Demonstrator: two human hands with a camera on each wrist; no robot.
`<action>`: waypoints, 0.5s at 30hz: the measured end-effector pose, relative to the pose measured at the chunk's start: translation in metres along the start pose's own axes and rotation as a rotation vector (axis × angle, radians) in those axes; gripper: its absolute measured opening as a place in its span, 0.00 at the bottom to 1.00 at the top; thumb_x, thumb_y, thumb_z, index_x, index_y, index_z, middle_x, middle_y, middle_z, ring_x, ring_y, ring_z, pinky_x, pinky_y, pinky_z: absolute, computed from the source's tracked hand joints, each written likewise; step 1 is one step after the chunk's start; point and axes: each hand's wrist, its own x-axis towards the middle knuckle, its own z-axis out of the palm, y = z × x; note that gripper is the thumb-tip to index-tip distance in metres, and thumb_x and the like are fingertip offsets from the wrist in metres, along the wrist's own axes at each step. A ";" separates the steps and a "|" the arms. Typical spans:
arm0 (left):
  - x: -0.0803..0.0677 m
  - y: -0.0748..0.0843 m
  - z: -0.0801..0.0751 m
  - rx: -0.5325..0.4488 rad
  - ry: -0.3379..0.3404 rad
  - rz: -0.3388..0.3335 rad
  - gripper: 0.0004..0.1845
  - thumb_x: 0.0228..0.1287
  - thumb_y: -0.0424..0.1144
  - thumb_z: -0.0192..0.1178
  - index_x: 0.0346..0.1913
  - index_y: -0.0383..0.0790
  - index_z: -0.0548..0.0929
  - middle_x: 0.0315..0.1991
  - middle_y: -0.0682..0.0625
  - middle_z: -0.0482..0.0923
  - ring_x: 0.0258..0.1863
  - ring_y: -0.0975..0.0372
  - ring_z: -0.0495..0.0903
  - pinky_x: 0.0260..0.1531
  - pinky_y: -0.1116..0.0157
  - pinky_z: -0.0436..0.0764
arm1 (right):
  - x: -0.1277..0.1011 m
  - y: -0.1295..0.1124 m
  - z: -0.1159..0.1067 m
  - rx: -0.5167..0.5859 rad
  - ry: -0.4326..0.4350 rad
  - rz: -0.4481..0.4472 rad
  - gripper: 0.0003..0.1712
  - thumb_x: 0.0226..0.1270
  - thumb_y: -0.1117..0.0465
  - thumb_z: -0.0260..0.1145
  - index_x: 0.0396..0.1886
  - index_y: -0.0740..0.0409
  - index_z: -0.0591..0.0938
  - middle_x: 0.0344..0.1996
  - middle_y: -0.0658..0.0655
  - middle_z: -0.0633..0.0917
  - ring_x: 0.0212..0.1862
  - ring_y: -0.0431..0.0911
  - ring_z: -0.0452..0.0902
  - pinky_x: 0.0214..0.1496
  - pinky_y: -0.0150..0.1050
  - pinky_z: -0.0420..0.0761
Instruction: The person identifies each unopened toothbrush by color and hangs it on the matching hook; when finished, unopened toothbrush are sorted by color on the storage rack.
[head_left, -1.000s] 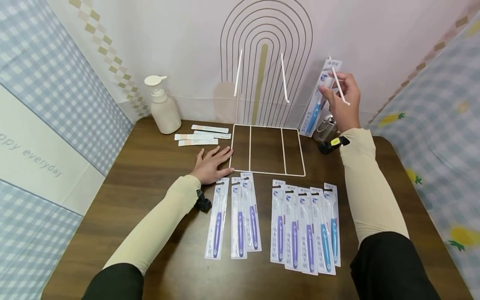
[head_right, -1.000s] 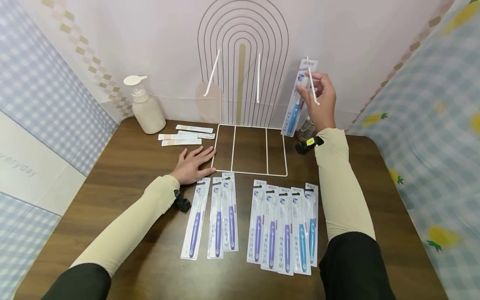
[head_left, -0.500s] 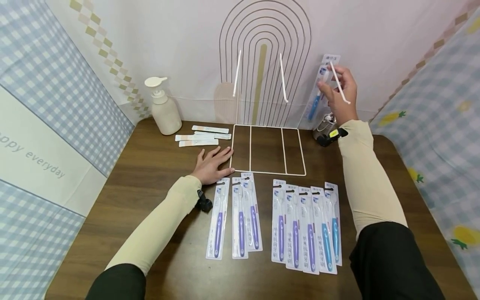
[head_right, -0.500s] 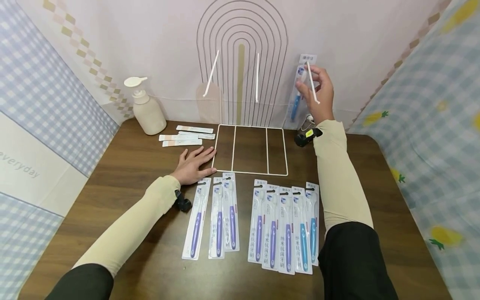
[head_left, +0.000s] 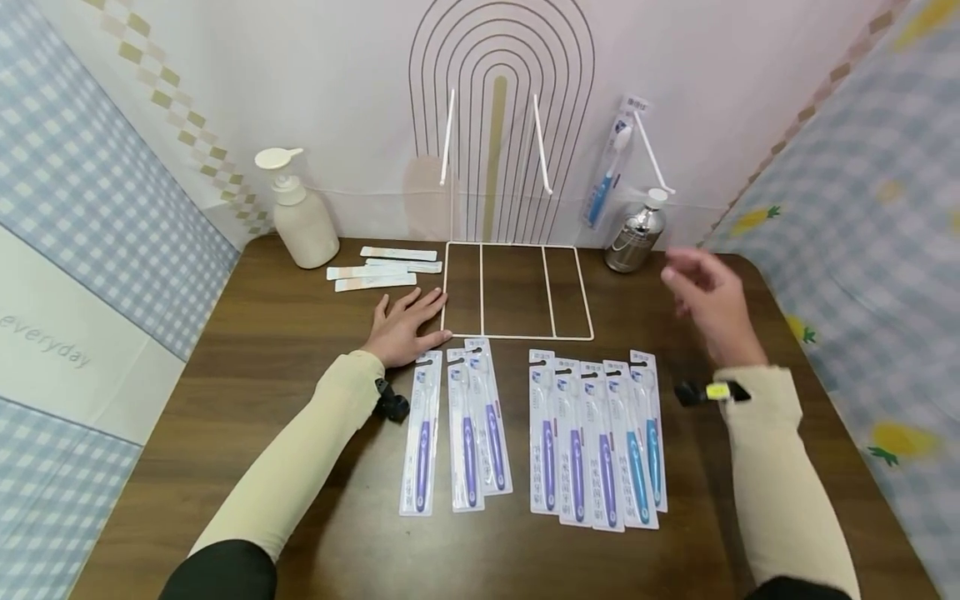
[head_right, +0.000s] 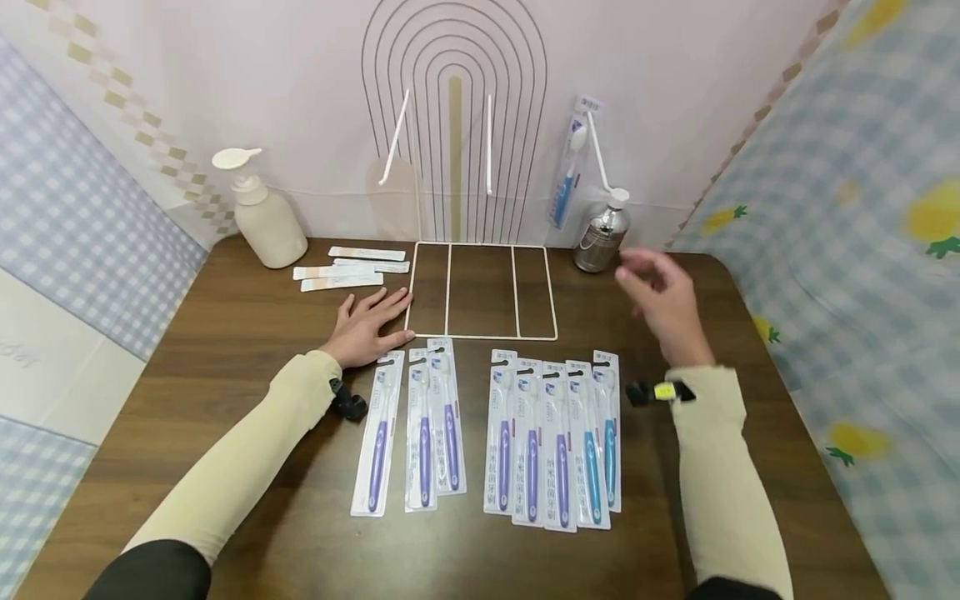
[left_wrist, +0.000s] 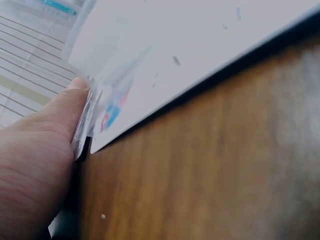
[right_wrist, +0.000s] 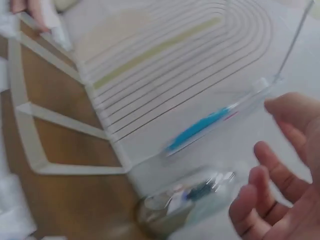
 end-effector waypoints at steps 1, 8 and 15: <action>-0.001 -0.001 -0.001 -0.001 0.002 0.002 0.43 0.77 0.64 0.56 0.86 0.54 0.55 0.86 0.57 0.48 0.85 0.53 0.43 0.76 0.37 0.28 | -0.014 0.007 -0.002 -0.064 -0.021 0.021 0.20 0.74 0.62 0.72 0.64 0.53 0.85 0.46 0.48 0.84 0.30 0.42 0.76 0.30 0.32 0.81; -0.002 -0.003 -0.003 0.008 0.006 -0.002 0.43 0.78 0.65 0.55 0.86 0.54 0.55 0.86 0.58 0.48 0.85 0.53 0.43 0.77 0.38 0.28 | -0.086 0.050 -0.008 -0.403 -0.122 0.078 0.25 0.78 0.51 0.69 0.68 0.56 0.82 0.47 0.53 0.82 0.38 0.45 0.74 0.34 0.34 0.77; -0.003 0.003 -0.003 -0.007 -0.012 -0.008 0.42 0.78 0.63 0.56 0.86 0.53 0.55 0.86 0.57 0.47 0.85 0.53 0.42 0.77 0.39 0.27 | -0.118 0.077 -0.009 -0.661 -0.151 0.041 0.27 0.76 0.52 0.71 0.69 0.58 0.82 0.51 0.63 0.80 0.44 0.50 0.69 0.41 0.35 0.70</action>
